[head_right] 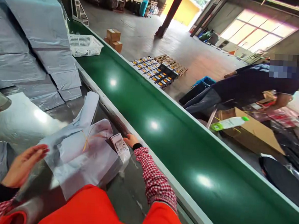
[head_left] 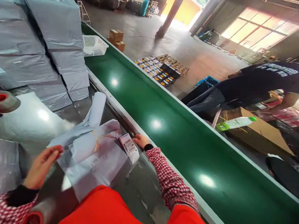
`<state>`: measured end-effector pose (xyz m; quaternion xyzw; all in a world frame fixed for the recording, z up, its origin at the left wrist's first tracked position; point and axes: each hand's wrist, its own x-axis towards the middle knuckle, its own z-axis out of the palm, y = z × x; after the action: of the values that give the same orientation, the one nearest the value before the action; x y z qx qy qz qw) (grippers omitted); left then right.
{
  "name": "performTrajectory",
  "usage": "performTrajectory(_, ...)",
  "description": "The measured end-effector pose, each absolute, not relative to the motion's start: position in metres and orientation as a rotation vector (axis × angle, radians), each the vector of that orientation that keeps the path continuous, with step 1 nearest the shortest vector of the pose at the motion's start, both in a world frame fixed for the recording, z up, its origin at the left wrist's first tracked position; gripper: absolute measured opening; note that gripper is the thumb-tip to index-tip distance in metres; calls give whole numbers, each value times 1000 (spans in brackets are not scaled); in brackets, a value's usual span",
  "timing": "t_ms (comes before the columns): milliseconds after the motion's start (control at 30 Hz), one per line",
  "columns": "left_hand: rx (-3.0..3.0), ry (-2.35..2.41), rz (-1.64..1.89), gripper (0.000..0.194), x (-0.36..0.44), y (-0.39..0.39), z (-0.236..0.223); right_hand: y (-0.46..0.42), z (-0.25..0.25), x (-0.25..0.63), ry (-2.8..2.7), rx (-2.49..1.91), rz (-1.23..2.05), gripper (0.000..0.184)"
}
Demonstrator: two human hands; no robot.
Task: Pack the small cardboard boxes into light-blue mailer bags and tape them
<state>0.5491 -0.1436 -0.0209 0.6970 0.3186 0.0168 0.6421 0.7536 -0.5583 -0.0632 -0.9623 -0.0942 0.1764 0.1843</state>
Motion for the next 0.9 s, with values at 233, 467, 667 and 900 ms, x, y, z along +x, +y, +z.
performTrajectory(233,1588,447,-260,61,583,-257,-38,-544,-133,770,-330,-2628,485,43)
performTrajectory(467,1628,491,-307,43,591,-304,-67,-563,-124,805,-481,-2457,600,15)
performTrajectory(667,1607,508,-311,32,625,-355,-98,-577,-102,814,-623,-2317,688,20)
performTrajectory(900,1669,482,-277,50,671,-402,-114,-586,-90,812,-676,-2209,706,13)
